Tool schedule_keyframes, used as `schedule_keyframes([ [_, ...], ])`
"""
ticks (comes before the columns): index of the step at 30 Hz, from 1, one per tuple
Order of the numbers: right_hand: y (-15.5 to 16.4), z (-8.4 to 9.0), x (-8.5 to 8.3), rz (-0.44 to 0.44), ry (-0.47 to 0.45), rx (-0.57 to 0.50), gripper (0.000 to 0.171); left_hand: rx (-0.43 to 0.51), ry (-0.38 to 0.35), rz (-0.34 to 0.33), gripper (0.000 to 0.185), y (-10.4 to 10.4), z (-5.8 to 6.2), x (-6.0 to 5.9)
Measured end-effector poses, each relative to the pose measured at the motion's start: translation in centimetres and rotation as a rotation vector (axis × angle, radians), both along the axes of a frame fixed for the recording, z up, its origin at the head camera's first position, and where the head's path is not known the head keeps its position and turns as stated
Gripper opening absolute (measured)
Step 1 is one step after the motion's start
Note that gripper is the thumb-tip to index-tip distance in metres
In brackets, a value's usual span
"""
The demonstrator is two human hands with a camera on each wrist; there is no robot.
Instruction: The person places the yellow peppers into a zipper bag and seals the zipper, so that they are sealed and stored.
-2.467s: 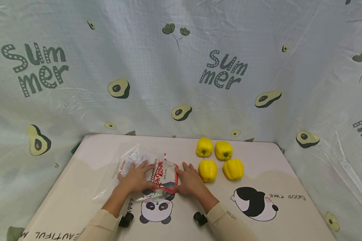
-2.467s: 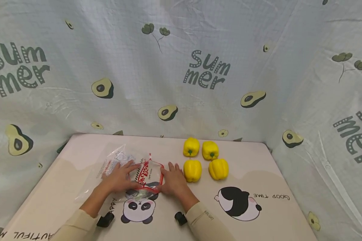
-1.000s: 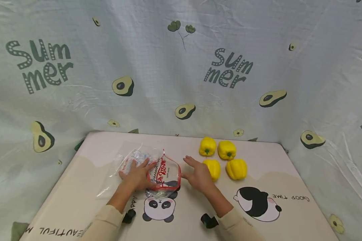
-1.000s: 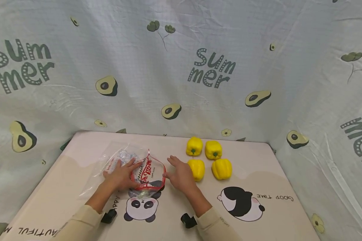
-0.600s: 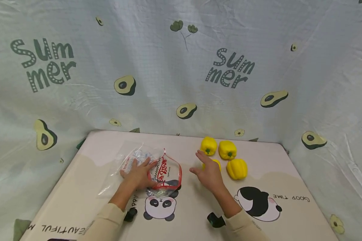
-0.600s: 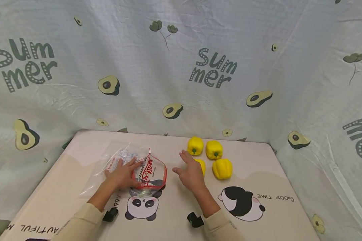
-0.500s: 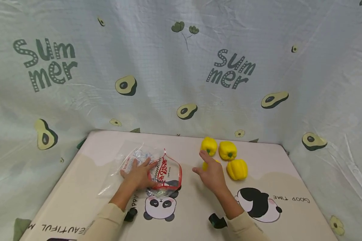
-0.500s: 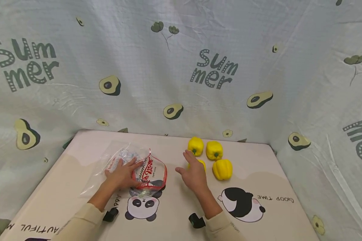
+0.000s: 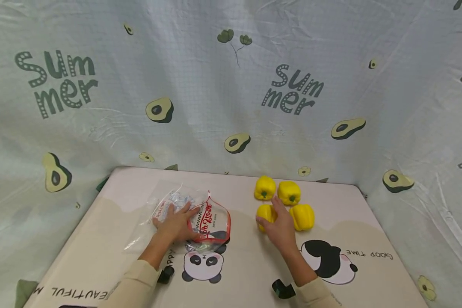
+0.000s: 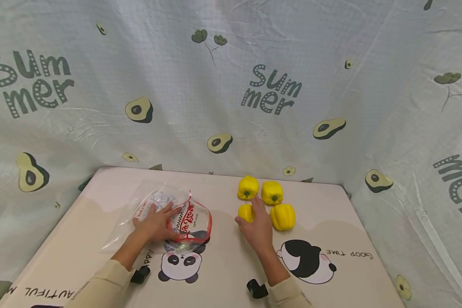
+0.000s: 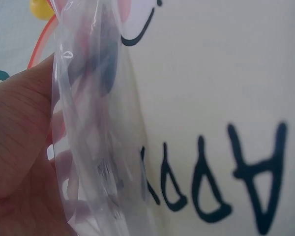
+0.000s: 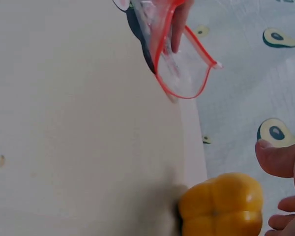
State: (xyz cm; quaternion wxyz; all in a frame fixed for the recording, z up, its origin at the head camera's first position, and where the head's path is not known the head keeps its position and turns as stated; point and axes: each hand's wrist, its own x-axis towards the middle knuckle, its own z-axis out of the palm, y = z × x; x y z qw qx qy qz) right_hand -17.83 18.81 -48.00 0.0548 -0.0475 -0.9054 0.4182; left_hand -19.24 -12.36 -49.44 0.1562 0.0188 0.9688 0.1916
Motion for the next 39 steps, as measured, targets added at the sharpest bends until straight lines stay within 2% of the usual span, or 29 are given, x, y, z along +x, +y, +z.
schedule_keyframes([
  [9,0.0,-1.9,0.3,-0.103,-0.033,-0.095,0.091,0.003,0.007,-0.006,0.094,-0.1,0.1,0.1],
  [15,-0.2,-2.6,0.3,-0.16,-0.057,-0.165,0.098,0.006,-0.007,0.001,0.094,-0.2,0.1,0.1],
  [22,-0.4,-3.3,0.6,-0.221,-0.114,-0.225,0.09,0.002,-0.007,-0.015,0.094,-0.1,0.4,0.3],
  [26,-0.4,-3.3,0.7,-0.254,-0.117,-0.258,0.086,0.001,0.0,-0.015,0.094,0.1,0.2,0.2],
  [34,-0.2,-3.4,0.7,-0.261,-0.109,-0.318,0.082,0.006,-0.002,-0.015,0.095,0.1,0.1,0.2],
  [39,0.1,-3.1,0.5,-0.252,-0.145,-0.323,0.085,0.006,-0.007,-0.014,0.094,0.1,0.0,0.1],
])
